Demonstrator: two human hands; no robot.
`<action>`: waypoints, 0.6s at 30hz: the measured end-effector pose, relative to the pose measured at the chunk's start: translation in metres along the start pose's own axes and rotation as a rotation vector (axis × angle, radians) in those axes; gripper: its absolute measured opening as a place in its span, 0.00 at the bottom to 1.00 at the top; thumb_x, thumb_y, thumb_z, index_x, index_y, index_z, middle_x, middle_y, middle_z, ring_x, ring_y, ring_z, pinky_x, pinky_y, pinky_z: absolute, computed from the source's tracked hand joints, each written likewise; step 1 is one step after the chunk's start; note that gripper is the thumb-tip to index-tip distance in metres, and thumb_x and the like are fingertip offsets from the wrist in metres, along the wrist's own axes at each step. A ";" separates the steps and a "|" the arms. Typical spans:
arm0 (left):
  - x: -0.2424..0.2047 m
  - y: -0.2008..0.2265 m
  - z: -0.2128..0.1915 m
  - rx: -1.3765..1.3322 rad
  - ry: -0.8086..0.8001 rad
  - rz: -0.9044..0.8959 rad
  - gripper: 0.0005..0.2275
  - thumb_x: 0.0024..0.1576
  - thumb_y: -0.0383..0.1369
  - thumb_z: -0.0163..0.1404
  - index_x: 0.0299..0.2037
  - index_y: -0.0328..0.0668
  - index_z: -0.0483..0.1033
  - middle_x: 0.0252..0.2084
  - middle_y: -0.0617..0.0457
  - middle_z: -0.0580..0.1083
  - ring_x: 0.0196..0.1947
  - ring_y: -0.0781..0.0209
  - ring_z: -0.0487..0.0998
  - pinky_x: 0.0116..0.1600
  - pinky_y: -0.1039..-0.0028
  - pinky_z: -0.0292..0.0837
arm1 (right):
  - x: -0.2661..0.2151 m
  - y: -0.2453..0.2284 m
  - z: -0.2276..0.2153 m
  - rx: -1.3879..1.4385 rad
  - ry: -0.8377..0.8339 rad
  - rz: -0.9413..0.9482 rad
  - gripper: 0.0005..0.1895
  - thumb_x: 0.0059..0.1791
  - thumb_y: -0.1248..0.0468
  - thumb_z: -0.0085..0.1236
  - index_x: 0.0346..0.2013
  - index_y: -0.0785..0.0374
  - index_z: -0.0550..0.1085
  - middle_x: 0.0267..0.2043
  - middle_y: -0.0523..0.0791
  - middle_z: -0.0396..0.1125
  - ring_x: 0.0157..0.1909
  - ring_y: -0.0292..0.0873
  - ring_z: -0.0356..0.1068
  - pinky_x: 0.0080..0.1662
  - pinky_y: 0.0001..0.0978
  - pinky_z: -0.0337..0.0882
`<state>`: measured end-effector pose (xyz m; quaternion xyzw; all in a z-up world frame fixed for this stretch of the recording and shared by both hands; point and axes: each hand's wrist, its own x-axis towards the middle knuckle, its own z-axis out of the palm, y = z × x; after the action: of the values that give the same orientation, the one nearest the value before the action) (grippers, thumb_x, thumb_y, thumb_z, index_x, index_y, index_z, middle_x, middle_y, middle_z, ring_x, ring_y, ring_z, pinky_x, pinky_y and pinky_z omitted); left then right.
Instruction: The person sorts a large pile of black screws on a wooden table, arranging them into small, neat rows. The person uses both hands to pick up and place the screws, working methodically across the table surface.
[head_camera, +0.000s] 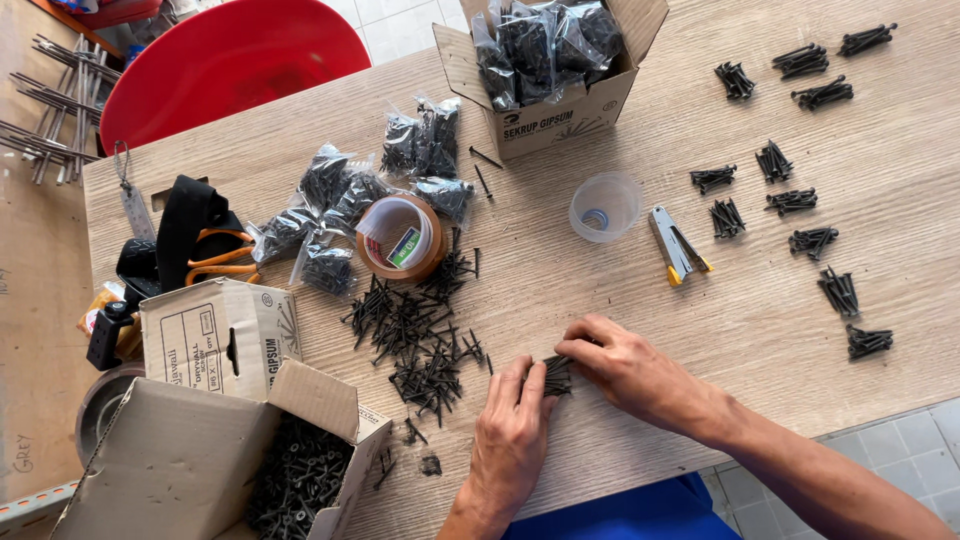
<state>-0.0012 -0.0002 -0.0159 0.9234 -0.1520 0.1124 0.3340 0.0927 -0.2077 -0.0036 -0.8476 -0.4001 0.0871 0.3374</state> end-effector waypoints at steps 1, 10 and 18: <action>0.002 0.000 -0.001 -0.001 0.000 0.001 0.17 0.69 0.33 0.49 0.61 0.24 0.70 0.60 0.30 0.72 0.54 0.34 0.76 0.56 0.53 0.77 | -0.001 -0.001 0.001 -0.001 0.001 0.001 0.13 0.57 0.69 0.51 0.56 0.64 0.73 0.51 0.51 0.67 0.49 0.52 0.71 0.52 0.42 0.72; 0.016 0.004 -0.012 -0.108 -0.030 0.030 0.12 0.68 0.27 0.49 0.58 0.26 0.71 0.53 0.39 0.73 0.49 0.41 0.75 0.55 0.57 0.75 | -0.011 -0.009 -0.004 0.157 0.051 0.011 0.14 0.58 0.66 0.50 0.58 0.64 0.74 0.51 0.50 0.70 0.49 0.50 0.74 0.53 0.38 0.75; 0.007 -0.005 -0.002 -0.191 -0.051 -0.001 0.16 0.64 0.24 0.52 0.62 0.28 0.71 0.58 0.34 0.73 0.58 0.39 0.77 0.65 0.58 0.75 | -0.014 -0.018 0.006 -0.021 0.015 -0.033 0.16 0.57 0.66 0.51 0.59 0.67 0.71 0.49 0.50 0.65 0.50 0.53 0.68 0.54 0.43 0.72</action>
<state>0.0072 0.0028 -0.0151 0.8899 -0.1701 0.0737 0.4167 0.0692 -0.2069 0.0018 -0.8451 -0.4123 0.0708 0.3330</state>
